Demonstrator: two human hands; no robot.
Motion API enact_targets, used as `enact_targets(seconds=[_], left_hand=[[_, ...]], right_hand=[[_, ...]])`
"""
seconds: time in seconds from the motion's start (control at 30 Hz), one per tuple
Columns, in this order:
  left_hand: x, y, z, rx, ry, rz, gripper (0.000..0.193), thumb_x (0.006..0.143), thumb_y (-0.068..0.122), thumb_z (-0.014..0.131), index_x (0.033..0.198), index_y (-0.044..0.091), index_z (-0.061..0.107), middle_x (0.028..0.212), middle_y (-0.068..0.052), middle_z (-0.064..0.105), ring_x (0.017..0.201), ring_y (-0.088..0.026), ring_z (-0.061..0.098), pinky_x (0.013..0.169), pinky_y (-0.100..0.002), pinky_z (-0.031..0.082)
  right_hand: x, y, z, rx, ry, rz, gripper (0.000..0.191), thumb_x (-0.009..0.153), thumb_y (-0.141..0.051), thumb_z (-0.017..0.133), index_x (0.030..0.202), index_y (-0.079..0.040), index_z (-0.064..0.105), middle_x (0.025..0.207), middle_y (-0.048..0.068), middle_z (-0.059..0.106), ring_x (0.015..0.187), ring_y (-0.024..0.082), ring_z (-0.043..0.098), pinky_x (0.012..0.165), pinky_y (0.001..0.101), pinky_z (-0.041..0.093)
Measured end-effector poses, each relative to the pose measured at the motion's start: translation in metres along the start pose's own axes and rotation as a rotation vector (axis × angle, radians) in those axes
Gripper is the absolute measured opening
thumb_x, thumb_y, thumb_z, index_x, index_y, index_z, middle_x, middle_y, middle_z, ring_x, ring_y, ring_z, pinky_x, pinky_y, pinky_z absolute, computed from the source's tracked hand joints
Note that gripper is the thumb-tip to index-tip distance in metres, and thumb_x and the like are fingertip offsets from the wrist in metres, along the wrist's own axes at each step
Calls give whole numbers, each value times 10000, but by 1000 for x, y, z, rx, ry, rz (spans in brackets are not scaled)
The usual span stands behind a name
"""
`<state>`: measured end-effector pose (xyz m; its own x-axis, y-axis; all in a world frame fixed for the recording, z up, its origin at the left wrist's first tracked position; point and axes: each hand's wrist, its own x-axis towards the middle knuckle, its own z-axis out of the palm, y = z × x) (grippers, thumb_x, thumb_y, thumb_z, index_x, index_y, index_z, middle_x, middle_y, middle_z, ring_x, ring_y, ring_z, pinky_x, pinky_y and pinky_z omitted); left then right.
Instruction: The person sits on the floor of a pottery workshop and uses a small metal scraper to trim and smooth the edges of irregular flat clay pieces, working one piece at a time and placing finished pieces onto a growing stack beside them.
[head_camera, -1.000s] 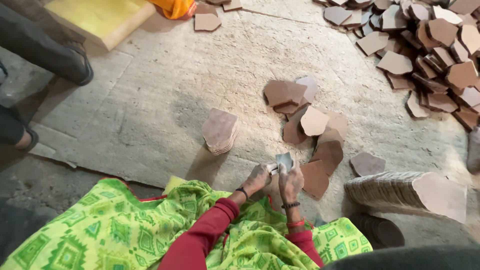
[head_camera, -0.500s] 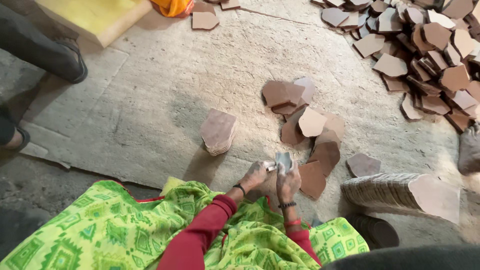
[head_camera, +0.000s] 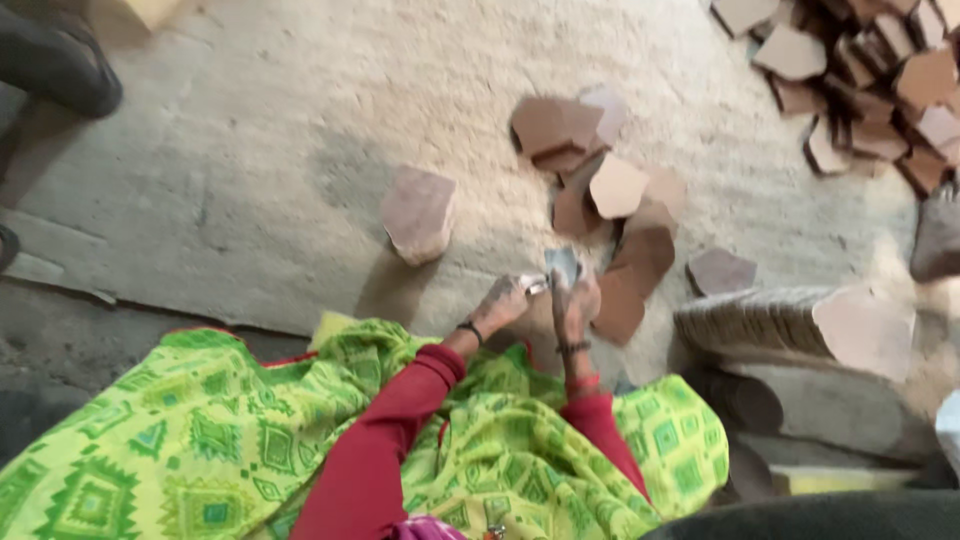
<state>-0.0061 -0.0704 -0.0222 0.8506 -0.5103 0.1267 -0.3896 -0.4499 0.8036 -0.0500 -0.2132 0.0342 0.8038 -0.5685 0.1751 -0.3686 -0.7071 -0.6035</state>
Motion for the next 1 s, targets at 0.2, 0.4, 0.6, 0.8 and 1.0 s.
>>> enact_targets(seconds=[0.2,0.4,0.6,0.8,1.0], left_hand=[[-13,15,-14,-75,-27,-74,246,936,194,637,1146,107,731,1054,-197,719,970,-420,686,790,-470,573],[-12,27,-24,-179,15,-55,273,910,114,608,1152,102,732,1131,-156,730,1035,-369,715,846,-418,596],[-13,19,-23,-208,37,-13,427,864,6,508,1205,118,739,1174,-149,733,1081,-350,713,895,-398,592],[-10,22,-20,-170,8,-152,361,877,59,570,1192,106,739,1112,-172,733,1041,-362,714,852,-410,604],[-7,25,-21,-108,-19,-29,264,921,179,672,1158,77,725,1061,-200,726,972,-406,702,813,-444,586]], right_hand=[[-19,-25,-20,170,-46,13,434,882,-292,740,1210,-23,650,941,256,715,854,446,692,735,509,532],[-8,-28,-23,142,-12,-2,326,953,-283,767,1116,-20,664,962,251,723,874,434,696,755,494,533],[9,-12,-31,334,-57,270,316,835,-229,795,1044,-8,705,954,185,781,835,323,757,768,435,578],[-21,-31,-42,57,40,-45,451,888,-237,800,1270,-50,649,1078,220,729,941,410,707,799,475,549],[-19,-60,-39,-38,96,-146,477,869,-244,789,1289,-94,618,1080,197,736,863,417,701,705,493,535]])
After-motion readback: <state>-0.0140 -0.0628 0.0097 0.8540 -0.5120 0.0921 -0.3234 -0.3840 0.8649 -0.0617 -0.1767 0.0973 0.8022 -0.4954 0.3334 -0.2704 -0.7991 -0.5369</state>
